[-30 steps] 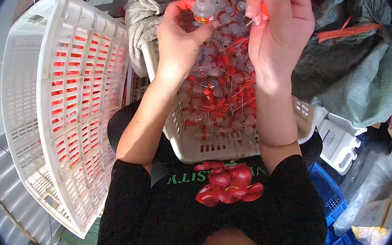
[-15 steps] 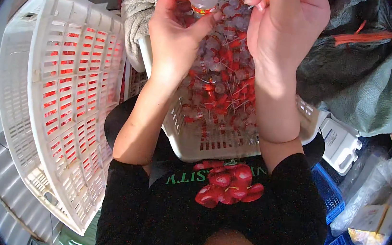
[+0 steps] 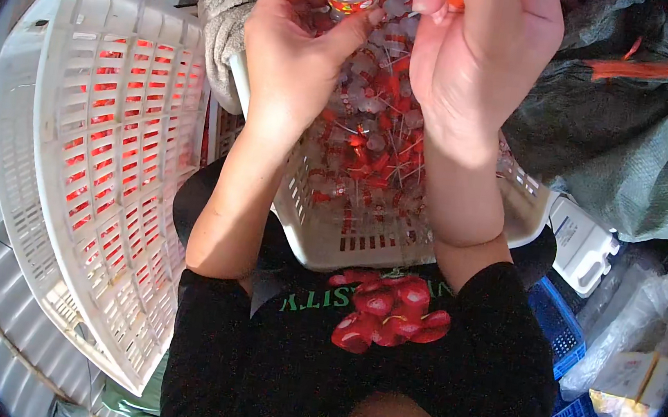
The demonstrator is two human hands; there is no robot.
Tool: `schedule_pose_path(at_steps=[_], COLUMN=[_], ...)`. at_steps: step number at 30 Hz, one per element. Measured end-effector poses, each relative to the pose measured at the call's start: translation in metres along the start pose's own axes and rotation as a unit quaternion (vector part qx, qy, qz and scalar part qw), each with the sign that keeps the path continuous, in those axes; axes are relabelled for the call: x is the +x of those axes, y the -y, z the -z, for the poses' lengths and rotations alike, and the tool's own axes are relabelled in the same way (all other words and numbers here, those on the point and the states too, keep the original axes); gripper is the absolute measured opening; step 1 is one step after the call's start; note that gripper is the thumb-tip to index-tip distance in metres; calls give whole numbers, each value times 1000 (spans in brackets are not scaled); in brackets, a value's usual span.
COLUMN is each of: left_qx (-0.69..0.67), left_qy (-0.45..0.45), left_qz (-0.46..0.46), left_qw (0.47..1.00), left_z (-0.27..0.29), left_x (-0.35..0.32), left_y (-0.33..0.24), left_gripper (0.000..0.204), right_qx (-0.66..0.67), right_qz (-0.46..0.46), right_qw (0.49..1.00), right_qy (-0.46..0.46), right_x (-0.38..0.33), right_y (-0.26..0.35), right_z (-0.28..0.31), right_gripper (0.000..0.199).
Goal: Packaging small red plastic components from a basket into a larger bag.
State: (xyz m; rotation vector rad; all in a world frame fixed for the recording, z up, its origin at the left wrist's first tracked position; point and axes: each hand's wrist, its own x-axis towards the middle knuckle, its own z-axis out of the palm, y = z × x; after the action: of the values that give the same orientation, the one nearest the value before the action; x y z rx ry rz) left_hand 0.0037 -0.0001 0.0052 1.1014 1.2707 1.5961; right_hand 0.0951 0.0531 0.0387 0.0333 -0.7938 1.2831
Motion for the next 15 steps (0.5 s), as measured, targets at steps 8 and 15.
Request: schedule_pose_path(at_steps=[8,15], left_qx=[18,9], left_qy=[-5,-1], left_qz=[-10,-14], left_qw=[1000,1000], left_z=[4,2], left_x=[0,0], left_y=[2,2], left_gripper=[38,39], right_qx=[-89,-14], right_qz=[-36,8], right_qw=[995,1000], right_qy=[-37,24], right_x=[-4,0], right_y=[12,0], right_z=[-12,3], right_gripper=[8,9])
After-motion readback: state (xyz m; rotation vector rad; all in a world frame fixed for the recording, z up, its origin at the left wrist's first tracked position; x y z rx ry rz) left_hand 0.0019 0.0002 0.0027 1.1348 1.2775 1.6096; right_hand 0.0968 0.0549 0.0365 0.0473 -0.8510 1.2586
